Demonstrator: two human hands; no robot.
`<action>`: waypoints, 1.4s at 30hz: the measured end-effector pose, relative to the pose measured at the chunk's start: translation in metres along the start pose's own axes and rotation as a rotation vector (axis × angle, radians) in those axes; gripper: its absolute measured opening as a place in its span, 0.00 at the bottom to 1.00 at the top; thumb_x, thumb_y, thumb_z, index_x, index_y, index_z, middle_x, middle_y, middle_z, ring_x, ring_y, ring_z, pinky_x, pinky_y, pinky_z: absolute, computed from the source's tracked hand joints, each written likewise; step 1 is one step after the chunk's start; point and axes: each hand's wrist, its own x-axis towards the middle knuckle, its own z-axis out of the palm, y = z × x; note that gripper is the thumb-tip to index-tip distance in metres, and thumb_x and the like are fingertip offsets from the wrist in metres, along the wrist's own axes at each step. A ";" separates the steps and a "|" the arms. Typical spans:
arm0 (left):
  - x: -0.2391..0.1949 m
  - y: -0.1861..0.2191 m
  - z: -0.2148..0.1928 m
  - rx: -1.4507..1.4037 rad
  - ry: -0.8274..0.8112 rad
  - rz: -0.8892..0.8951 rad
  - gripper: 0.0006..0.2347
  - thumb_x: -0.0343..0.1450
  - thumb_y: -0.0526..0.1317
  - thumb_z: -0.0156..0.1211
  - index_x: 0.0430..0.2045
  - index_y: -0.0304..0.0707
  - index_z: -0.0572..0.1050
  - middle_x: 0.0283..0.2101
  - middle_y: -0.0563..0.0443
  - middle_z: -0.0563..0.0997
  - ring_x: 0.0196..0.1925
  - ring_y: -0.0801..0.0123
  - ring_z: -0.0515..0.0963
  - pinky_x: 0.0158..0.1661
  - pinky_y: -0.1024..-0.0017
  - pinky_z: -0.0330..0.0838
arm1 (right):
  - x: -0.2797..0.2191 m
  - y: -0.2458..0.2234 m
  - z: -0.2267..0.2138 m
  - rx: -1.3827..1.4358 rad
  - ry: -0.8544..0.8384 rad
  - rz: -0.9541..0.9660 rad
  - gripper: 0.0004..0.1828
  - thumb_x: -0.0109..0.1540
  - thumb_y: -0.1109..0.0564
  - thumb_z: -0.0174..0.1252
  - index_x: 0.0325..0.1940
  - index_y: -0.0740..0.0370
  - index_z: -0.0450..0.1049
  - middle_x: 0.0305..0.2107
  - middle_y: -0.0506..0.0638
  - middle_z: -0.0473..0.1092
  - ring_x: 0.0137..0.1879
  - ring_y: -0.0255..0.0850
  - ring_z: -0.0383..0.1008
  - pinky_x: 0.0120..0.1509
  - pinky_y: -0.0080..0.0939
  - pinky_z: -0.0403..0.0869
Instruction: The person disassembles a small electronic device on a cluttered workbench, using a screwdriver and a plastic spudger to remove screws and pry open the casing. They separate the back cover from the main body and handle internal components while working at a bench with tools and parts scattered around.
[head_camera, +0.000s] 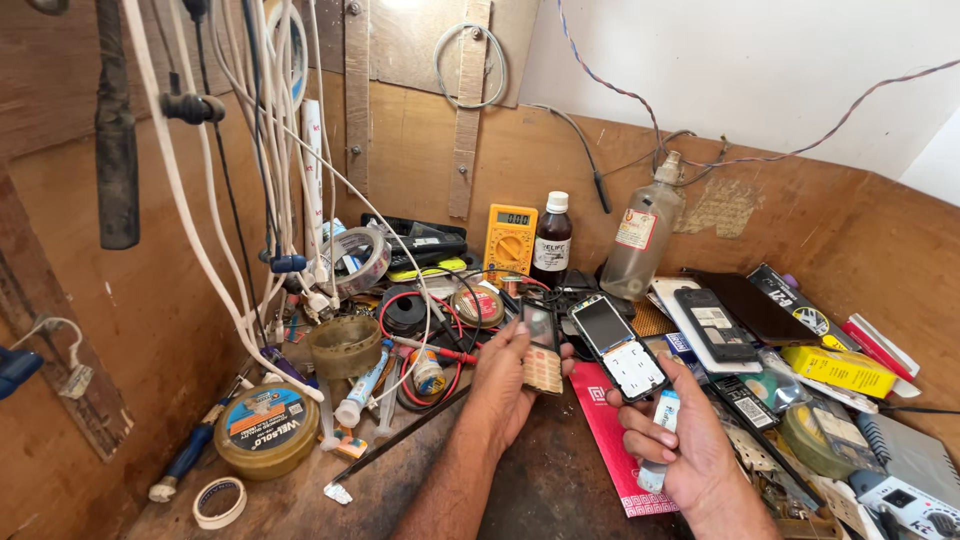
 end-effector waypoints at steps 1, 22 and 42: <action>0.001 -0.001 -0.001 0.033 -0.010 0.028 0.13 0.79 0.41 0.40 0.51 0.33 0.70 0.41 0.39 0.80 0.38 0.56 0.85 0.39 0.59 0.83 | -0.002 0.001 0.002 0.006 -0.026 -0.017 0.28 0.66 0.39 0.51 0.43 0.71 0.71 0.28 0.60 0.73 0.12 0.26 0.48 0.10 0.25 0.48; -0.036 -0.002 0.026 0.504 -0.035 0.196 0.18 0.72 0.31 0.55 0.58 0.33 0.68 0.44 0.42 0.83 0.35 0.64 0.85 0.20 0.70 0.80 | -0.040 -0.001 0.023 0.079 0.058 -0.375 0.26 0.68 0.37 0.43 0.43 0.62 0.72 0.25 0.56 0.71 0.13 0.27 0.47 0.13 0.28 0.47; 0.021 -0.058 0.053 0.605 0.090 0.111 0.20 0.69 0.30 0.62 0.56 0.20 0.68 0.34 0.42 0.83 0.29 0.65 0.85 0.28 0.73 0.83 | -0.036 -0.001 0.016 0.230 0.096 -0.481 0.26 0.69 0.36 0.40 0.41 0.58 0.71 0.24 0.56 0.72 0.12 0.30 0.47 0.13 0.29 0.47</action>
